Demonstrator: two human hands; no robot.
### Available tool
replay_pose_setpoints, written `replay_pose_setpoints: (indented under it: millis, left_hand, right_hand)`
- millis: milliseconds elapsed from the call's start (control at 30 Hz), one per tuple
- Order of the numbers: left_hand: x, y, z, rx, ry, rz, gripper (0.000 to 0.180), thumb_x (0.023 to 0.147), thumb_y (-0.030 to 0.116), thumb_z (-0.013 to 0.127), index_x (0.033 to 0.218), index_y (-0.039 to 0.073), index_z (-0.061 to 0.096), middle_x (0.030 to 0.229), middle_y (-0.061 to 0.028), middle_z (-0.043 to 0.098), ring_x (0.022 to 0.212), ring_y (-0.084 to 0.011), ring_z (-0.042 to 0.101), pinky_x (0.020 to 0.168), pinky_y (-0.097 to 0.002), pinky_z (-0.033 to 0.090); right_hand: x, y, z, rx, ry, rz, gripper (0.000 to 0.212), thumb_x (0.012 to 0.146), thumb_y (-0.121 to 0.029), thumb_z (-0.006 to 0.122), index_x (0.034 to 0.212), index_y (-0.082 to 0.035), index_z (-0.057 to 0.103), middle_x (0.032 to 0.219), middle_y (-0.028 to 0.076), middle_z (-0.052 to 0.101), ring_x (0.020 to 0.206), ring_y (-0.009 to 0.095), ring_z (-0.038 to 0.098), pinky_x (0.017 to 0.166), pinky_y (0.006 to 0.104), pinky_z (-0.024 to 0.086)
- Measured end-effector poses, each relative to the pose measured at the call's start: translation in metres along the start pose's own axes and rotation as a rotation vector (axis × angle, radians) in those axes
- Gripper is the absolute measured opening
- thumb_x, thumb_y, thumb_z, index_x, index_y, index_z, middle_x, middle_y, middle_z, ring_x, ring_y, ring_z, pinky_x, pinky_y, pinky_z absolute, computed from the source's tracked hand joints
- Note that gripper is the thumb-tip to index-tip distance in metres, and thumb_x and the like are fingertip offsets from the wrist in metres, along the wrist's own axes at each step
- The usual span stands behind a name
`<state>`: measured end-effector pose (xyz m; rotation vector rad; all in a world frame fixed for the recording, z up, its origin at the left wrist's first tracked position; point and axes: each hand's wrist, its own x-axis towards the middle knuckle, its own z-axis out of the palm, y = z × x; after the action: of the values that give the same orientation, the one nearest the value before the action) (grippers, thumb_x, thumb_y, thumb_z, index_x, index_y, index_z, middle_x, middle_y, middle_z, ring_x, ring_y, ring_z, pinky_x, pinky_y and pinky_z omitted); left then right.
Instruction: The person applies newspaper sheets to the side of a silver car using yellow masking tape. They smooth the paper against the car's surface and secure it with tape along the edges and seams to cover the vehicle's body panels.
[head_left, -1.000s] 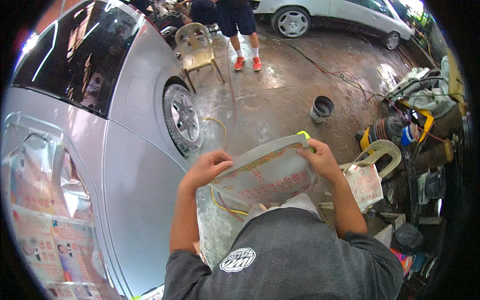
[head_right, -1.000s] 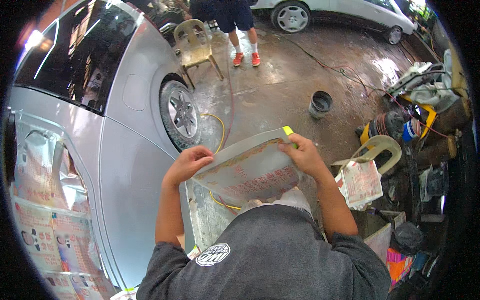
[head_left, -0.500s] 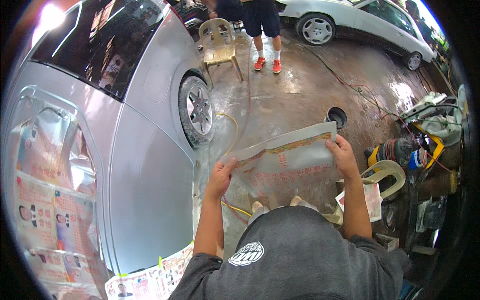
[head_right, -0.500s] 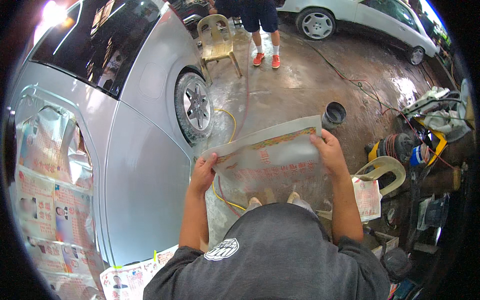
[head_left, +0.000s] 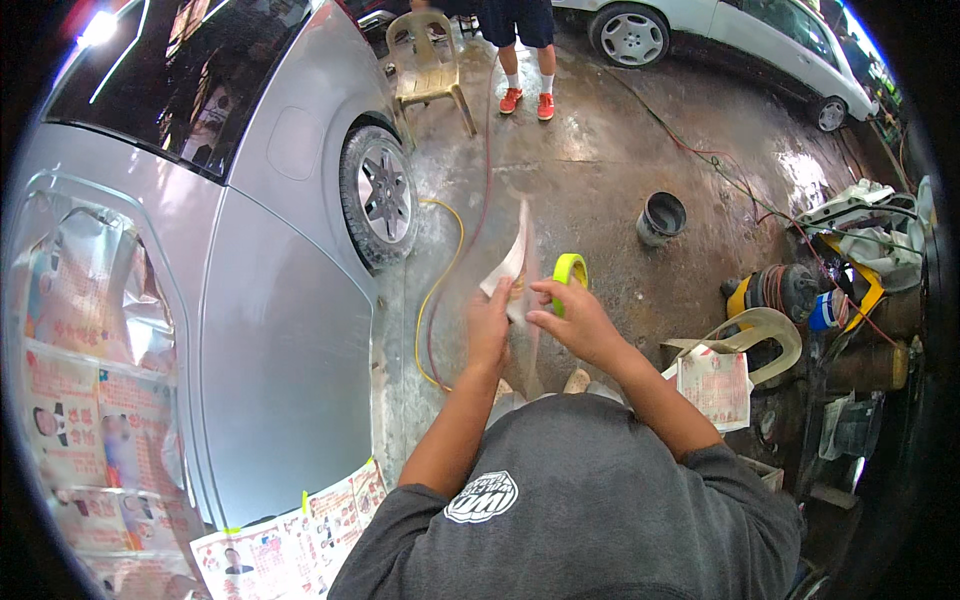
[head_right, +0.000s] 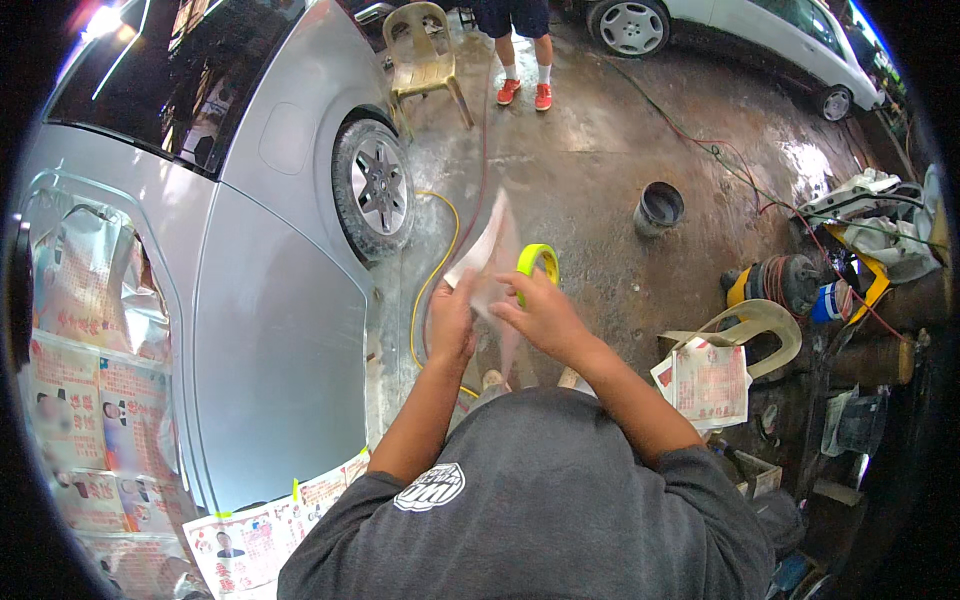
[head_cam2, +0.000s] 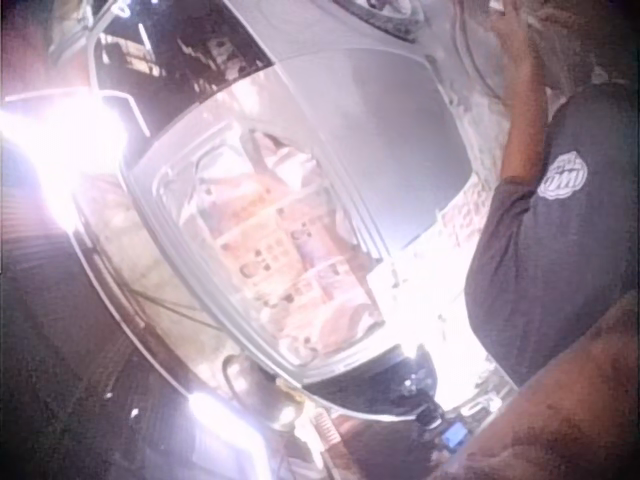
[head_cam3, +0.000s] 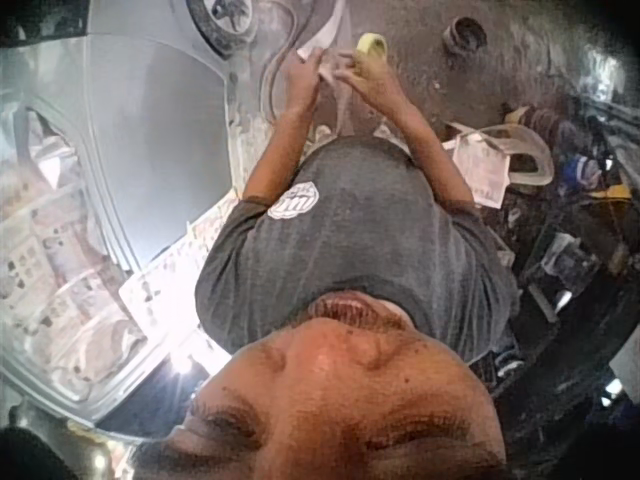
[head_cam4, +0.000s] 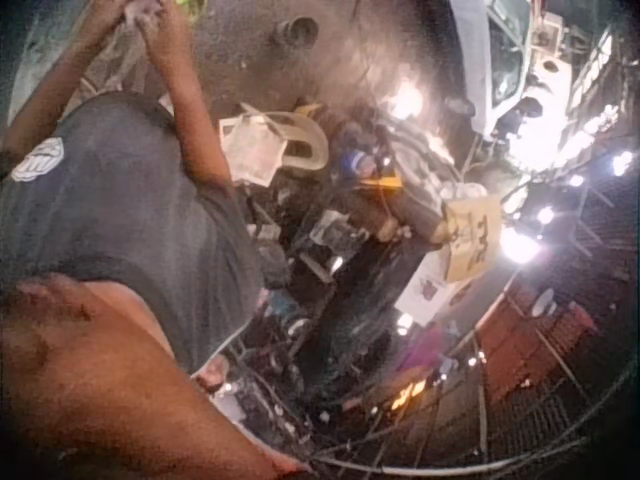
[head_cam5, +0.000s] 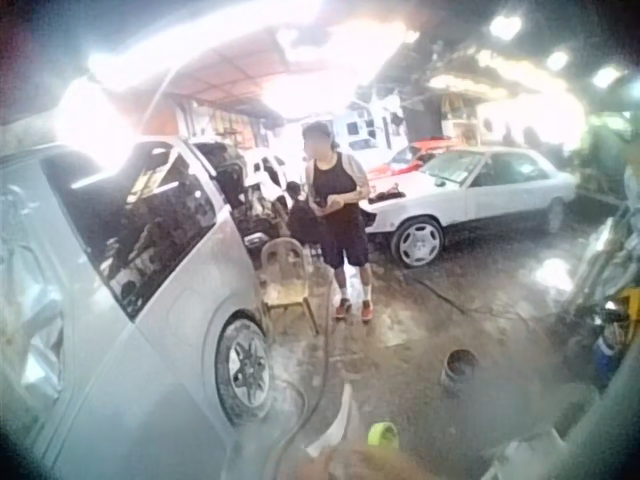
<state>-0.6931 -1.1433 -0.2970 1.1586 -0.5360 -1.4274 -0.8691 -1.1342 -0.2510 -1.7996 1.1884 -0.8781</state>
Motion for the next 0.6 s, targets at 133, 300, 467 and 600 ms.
replay_pose_setpoints:
  millis: [133,300,467,600]
  left_hand:
    - [-0.014,0.002,0.004,-0.126,-0.065,-0.135,0.031,0.106,0.029,0.055,0.125,0.006,0.063,0.114,-0.0077,0.071,0.097,-0.0189,0.071,0.073,-0.0318,0.059]
    - [-0.023,0.01,0.001,-0.153,-0.086,-0.198,0.035,0.108,0.034,0.051,0.126,0.007,0.062,0.118,-0.009,0.07,0.103,-0.0208,0.071,0.076,-0.0344,0.061]
    - [-0.022,0.009,-0.008,-0.046,-0.119,-0.164,0.028,0.108,0.027,0.054,0.121,0.005,0.062,0.112,-0.0091,0.07,0.098,-0.0199,0.071,0.083,-0.0358,0.062]
    - [-0.023,0.012,-0.003,0.068,-0.086,-0.175,0.017,0.104,0.015,0.06,0.117,0.004,0.062,0.106,-0.0092,0.07,0.091,-0.019,0.071,0.082,-0.0358,0.062]
  right_hand:
    - [-0.001,0.014,0.01,-0.08,0.011,-0.086,0.048,0.088,-0.02,0.079,0.132,-0.008,0.061,0.121,0.017,0.065,0.111,0.036,0.063,0.094,0.043,0.051]
    - [-0.002,0.018,0.007,-0.01,0.002,-0.096,0.043,0.089,-0.019,0.078,0.128,-0.009,0.064,0.122,0.016,0.066,0.111,0.037,0.065,0.093,0.0429,0.052]
    - [-0.002,0.021,0.008,0.102,-0.003,-0.052,0.041,0.094,-0.022,0.073,0.131,-0.006,0.064,0.116,0.018,0.07,0.107,0.035,0.067,0.093,0.0405,0.052]
    - [-0.008,0.039,0.026,0.253,0.065,0.16,0.035,0.101,-0.02,0.063,0.13,-0.001,0.064,0.114,0.011,0.07,0.106,0.019,0.065,0.094,0.0348,0.051]
